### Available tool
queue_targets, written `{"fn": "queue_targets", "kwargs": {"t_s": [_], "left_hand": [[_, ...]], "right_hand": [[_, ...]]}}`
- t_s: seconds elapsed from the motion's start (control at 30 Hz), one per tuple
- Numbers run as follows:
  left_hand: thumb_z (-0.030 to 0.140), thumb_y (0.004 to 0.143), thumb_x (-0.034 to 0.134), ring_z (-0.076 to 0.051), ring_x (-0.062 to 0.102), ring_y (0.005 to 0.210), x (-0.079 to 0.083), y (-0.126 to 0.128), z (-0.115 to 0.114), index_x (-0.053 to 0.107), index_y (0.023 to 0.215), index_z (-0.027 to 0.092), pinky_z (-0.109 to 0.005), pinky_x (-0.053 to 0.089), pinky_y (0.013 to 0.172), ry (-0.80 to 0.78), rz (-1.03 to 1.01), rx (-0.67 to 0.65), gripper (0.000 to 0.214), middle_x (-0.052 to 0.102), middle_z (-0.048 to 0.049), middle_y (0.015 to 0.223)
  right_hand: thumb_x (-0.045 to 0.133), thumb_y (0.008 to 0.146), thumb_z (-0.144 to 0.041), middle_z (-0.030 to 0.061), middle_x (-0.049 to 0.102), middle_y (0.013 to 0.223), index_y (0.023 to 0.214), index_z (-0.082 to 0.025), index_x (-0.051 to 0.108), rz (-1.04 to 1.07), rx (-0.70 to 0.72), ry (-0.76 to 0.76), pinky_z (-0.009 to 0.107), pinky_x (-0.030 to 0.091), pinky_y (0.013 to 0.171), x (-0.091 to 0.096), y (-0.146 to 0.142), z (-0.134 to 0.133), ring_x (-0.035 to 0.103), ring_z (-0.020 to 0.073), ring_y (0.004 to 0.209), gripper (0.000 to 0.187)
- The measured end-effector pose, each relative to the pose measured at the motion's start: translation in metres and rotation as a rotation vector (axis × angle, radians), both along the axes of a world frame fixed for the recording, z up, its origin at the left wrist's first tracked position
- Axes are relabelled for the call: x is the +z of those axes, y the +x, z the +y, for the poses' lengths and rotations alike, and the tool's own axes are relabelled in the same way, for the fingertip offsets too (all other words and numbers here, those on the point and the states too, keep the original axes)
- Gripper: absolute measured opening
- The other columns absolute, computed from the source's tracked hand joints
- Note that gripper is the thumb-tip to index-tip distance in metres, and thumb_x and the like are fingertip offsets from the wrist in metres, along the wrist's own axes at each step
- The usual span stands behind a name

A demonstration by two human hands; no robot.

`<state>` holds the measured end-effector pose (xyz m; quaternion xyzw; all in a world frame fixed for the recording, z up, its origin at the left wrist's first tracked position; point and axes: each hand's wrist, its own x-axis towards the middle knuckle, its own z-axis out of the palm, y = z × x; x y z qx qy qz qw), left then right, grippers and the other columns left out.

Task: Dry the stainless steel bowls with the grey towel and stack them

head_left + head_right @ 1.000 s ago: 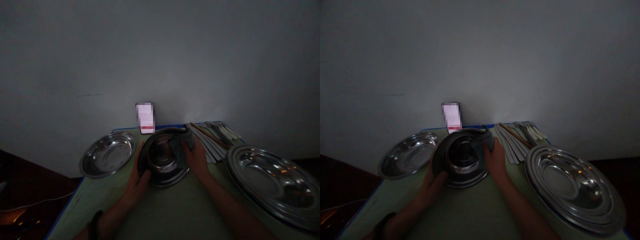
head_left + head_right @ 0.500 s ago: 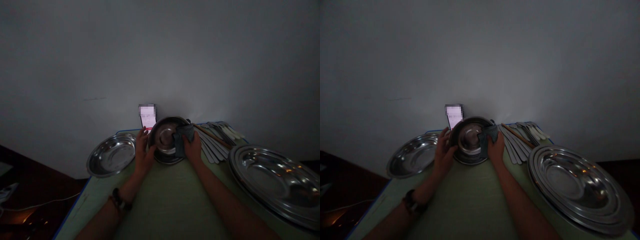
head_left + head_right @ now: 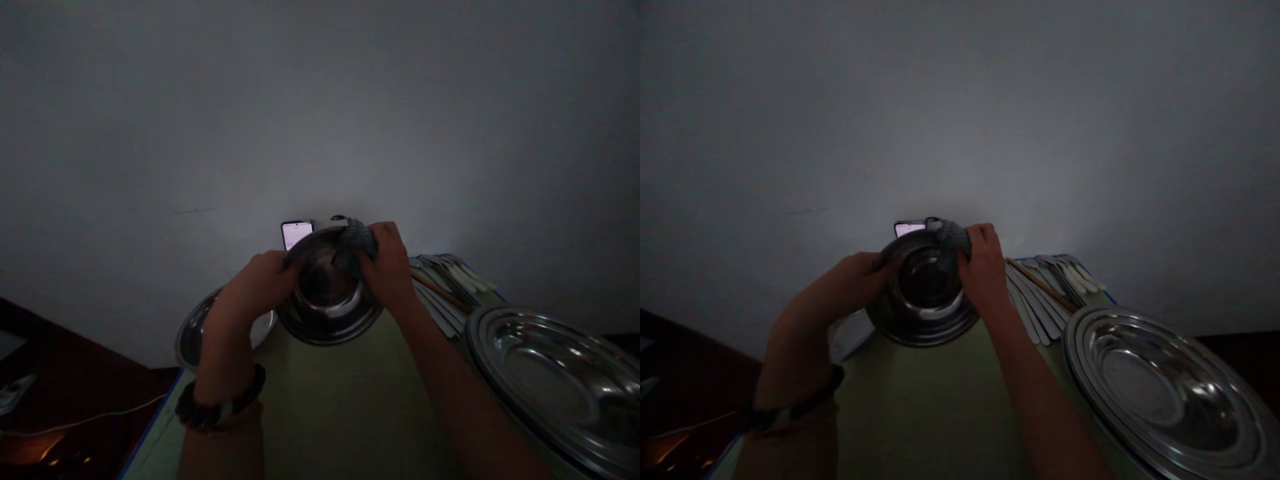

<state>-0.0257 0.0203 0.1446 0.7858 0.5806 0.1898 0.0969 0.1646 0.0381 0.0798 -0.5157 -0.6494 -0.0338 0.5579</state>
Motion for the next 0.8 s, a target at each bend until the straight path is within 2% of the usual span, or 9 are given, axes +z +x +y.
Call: {"fn": "queue_targets", "kwargs": {"t_s": [0.07, 0.13, 0.27, 0.37, 0.47, 0.57, 0.67, 0.73, 0.8], "left_hand": [[0.042, 0.086, 0.038, -0.026, 0.067, 0.073, 0.008, -0.004, -0.01, 0.071, 0.086, 0.023, -0.033, 0.049, 0.065, 0.054, -0.001, -0.087, 0.038, 0.074, -0.0066, 0.078], [0.038, 0.086, 0.038, -0.025, 0.068, 0.078, 0.012, -0.007, -0.016, 0.07, 0.1, 0.026, -0.031, 0.048, 0.067, 0.125, 0.008, -0.143, 0.036, 0.075, -0.0042, 0.089], [0.038, 0.086, 0.038, -0.023, 0.066, 0.063, 0.011, -0.009, -0.017, 0.071, 0.092, 0.025, -0.029, 0.043, 0.057, 0.138, 0.125, -0.168, 0.036, 0.074, -0.0047, 0.077], [0.038, 0.086, 0.038, -0.021, 0.063, 0.056, 0.011, -0.006, -0.017, 0.072, 0.088, 0.025, -0.028, 0.04, 0.053, 0.118, 0.174, -0.208, 0.036, 0.072, -0.0045, 0.07], [0.042, 0.088, 0.034, -0.02, 0.06, 0.052, 0.015, 0.0, -0.021, 0.071, 0.096, 0.026, -0.028, 0.039, 0.052, 0.166, 0.117, -0.222, 0.041, 0.07, -0.003, 0.064], [0.045, 0.089, 0.033, -0.019, 0.061, 0.053, 0.019, 0.003, -0.023, 0.07, 0.098, 0.025, -0.028, 0.041, 0.053, 0.231, 0.021, -0.213, 0.043, 0.069, -0.0024, 0.064], [0.043, 0.088, 0.039, -0.021, 0.064, 0.062, 0.02, 0.003, -0.022, 0.07, 0.095, 0.023, -0.03, 0.046, 0.061, 0.271, -0.067, -0.138, 0.038, 0.071, -0.0029, 0.069], [0.042, 0.087, 0.045, -0.024, 0.067, 0.077, 0.018, 0.002, -0.019, 0.068, 0.106, 0.023, -0.033, 0.05, 0.073, 0.329, -0.175, -0.053, 0.035, 0.074, -0.0037, 0.085], [0.04, 0.087, 0.049, -0.026, 0.064, 0.099, 0.014, 0.002, -0.015, 0.059, 0.124, 0.026, -0.037, 0.048, 0.089, 0.417, -0.321, 0.026, 0.041, 0.071, -0.0043, 0.111]], "right_hand": [[0.05, 0.076, -0.01, 0.01, 0.055, 0.104, 0.104, -0.02, 0.051, -0.061, 0.036, -0.006, 0.04, 0.044, 0.086, 0.017, -0.003, -0.004, 0.054, 0.0243, 0.098, 0.03], [0.05, 0.076, -0.009, 0.009, 0.057, 0.104, 0.108, -0.021, 0.05, -0.127, 0.079, -0.023, 0.041, 0.045, 0.085, 0.026, -0.006, -0.009, 0.055, 0.0247, 0.098, 0.034], [0.055, 0.076, -0.011, 0.0063, 0.059, 0.097, 0.097, -0.02, 0.051, -0.267, 0.172, -0.121, 0.038, 0.047, 0.078, 0.028, -0.01, -0.019, 0.058, 0.0224, 0.09, 0.023], [0.057, 0.077, -0.012, 0.0052, 0.061, 0.092, 0.09, -0.019, 0.053, -0.298, 0.167, -0.14, 0.034, 0.047, 0.073, 0.029, -0.008, -0.022, 0.059, 0.0205, 0.084, 0.016], [0.061, 0.078, -0.018, 0.0028, 0.064, 0.085, 0.085, -0.021, 0.057, -0.194, 0.073, -0.002, 0.032, 0.046, 0.072, 0.032, 0.0, -0.023, 0.06, 0.0192, 0.081, 0.009], [0.067, 0.076, -0.026, 0.0013, 0.066, 0.082, 0.084, -0.022, 0.061, -0.029, -0.046, 0.129, 0.032, 0.046, 0.072, 0.035, 0.009, -0.023, 0.061, 0.0188, 0.078, 0.011], [0.069, 0.074, -0.034, 0.001, 0.066, 0.078, 0.085, -0.021, 0.063, 0.152, -0.118, 0.113, 0.032, 0.046, 0.069, 0.031, 0.013, -0.019, 0.059, 0.0182, 0.073, 0.018], [0.067, 0.075, -0.036, 0.0007, 0.066, 0.075, 0.084, -0.019, 0.064, 0.295, -0.108, 0.061, 0.031, 0.045, 0.067, 0.025, 0.012, -0.015, 0.057, 0.0173, 0.07, 0.019], [0.064, 0.077, -0.036, 0.0015, 0.066, 0.077, 0.085, -0.018, 0.063, 0.455, -0.037, 0.019, 0.031, 0.046, 0.068, 0.017, 0.008, -0.008, 0.057, 0.0172, 0.072, 0.019]]}}
